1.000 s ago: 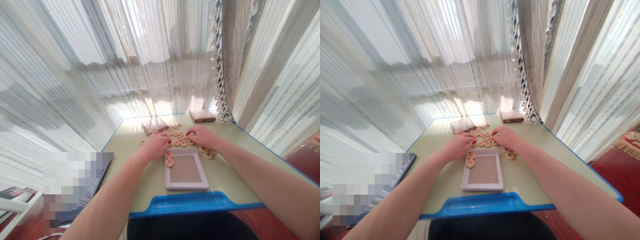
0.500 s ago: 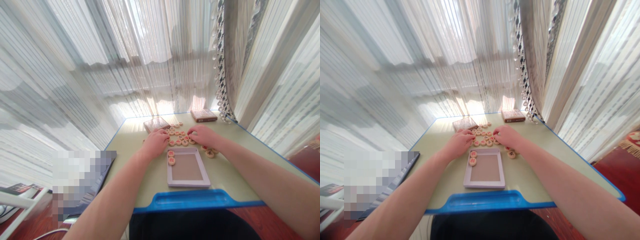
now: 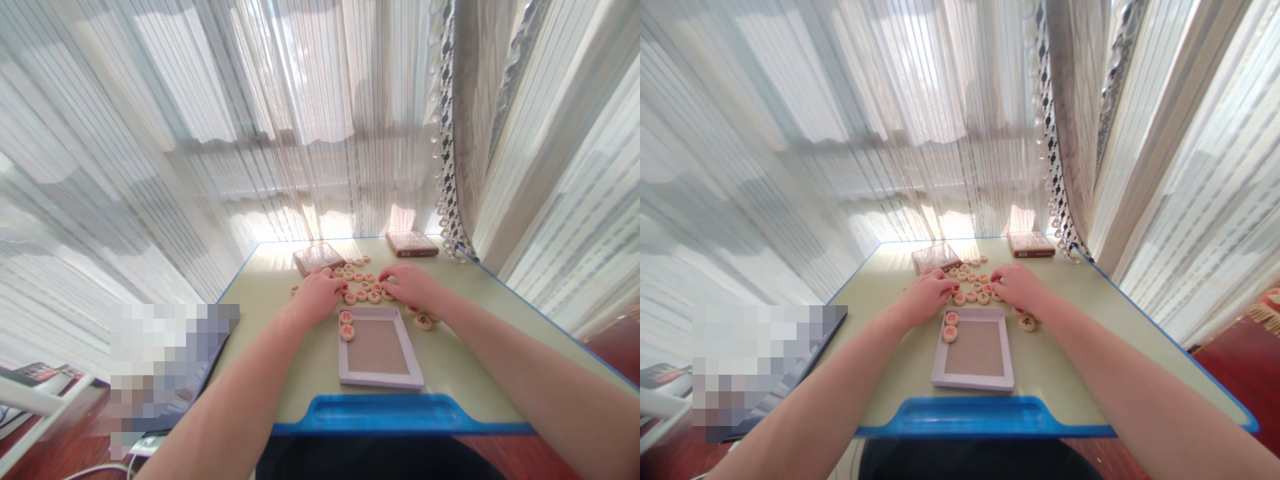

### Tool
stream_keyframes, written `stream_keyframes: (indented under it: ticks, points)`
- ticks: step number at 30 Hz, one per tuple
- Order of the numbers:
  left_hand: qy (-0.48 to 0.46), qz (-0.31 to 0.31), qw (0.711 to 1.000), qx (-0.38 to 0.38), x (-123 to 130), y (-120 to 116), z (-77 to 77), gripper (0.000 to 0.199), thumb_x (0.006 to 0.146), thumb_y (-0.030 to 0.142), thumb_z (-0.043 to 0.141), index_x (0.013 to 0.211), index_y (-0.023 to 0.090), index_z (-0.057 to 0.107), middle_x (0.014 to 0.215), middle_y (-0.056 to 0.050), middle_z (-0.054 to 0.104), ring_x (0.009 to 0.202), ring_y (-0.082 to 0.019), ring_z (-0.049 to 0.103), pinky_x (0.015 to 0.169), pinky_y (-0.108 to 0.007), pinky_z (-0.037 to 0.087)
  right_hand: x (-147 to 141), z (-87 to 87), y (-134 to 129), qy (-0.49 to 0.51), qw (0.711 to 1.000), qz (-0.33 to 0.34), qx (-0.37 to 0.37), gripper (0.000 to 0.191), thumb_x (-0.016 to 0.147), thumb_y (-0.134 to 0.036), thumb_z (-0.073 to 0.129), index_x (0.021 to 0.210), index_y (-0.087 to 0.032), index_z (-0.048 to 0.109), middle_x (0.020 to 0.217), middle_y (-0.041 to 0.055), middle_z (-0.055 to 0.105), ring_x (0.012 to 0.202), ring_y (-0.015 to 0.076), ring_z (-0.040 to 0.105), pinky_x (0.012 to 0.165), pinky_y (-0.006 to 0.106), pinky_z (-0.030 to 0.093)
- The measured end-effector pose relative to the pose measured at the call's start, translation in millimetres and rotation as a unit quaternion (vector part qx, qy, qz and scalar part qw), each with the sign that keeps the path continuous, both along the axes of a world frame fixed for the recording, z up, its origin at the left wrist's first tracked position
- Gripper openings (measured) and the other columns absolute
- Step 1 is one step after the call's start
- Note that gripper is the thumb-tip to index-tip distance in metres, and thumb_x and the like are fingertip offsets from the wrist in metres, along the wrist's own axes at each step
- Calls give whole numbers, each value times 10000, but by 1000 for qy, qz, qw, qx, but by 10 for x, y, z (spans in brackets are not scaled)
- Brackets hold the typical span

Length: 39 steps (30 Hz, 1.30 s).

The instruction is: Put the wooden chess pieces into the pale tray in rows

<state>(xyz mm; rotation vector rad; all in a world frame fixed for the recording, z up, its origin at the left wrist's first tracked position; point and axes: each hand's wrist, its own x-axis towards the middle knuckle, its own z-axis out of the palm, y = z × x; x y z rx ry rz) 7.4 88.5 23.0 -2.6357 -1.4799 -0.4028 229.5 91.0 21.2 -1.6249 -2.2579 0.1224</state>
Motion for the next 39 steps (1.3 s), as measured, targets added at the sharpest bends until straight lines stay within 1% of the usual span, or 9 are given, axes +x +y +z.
stream_keyframes:
  ticks: [6,12,18,22,27,32,34,37,39]
  points:
    - [0,3,1000,7,18,0,-20,352,850,392,361,987,255,655,924,-77,565,955,-223,484,854,-338,403,-27,16,-27,-13,1000,6,9,222,779,-283,468,860,-212,662,892,64,669,929,226,554,789,316,420]
    - [10,32,999,30,77,-4,-43,304,827,322,392,942,230,658,959,-85,552,967,-242,471,868,-362,391,-32,-13,-13,-11,1000,20,17,227,788,-277,459,862,-202,661,896,63,666,918,222,560,819,324,411]
    - [-7,41,998,37,137,21,-74,338,822,275,362,1014,237,638,1006,-90,545,964,-257,453,882,-406,372,-27,-52,-3,9,998,37,58,212,780,-280,486,859,-198,665,1083,72,601,988,212,530,918,340,376]
    - [-21,49,999,5,120,50,-80,338,813,370,390,885,230,689,956,-77,552,958,-252,455,894,-391,366,-32,-69,-13,3,997,47,64,189,769,-260,505,844,-203,668,1088,71,599,984,216,530,916,347,381]
    - [-67,55,996,-33,86,103,-99,316,758,459,477,838,244,694,938,-54,560,968,-240,461,913,-367,359,-26,-114,-6,9,994,65,91,189,747,-253,517,830,-197,678,1074,77,598,966,237,533,887,375,402]
    - [-132,53,990,-23,87,141,-123,234,713,400,562,815,210,655,895,-46,585,955,-231,475,868,-347,383,0,-115,-8,28,992,56,106,180,733,-256,524,793,-198,683,1020,68,612,948,238,542,877,380,403]
    - [-171,45,984,-13,104,137,-117,221,735,373,545,832,193,628,857,-34,600,901,-199,496,822,-317,399,-3,-92,-28,40,990,66,116,185,743,-256,517,809,-194,678,997,67,619,943,237,545,867,379,406]
    - [-225,15,974,-8,140,106,-105,241,772,389,506,839,176,597,788,-12,610,766,-142,517,710,-259,412,-45,-40,-91,71,983,93,139,212,771,-271,505,896,-186,654,954,65,629,914,226,556,827,363,428]
    - [-242,-6,970,9,161,79,-105,236,777,391,505,819,173,589,776,-5,613,726,-125,517,674,-242,407,-88,-10,-146,91,978,109,152,242,781,-290,509,957,-181,633,904,61,636,870,215,569,781,344,448]
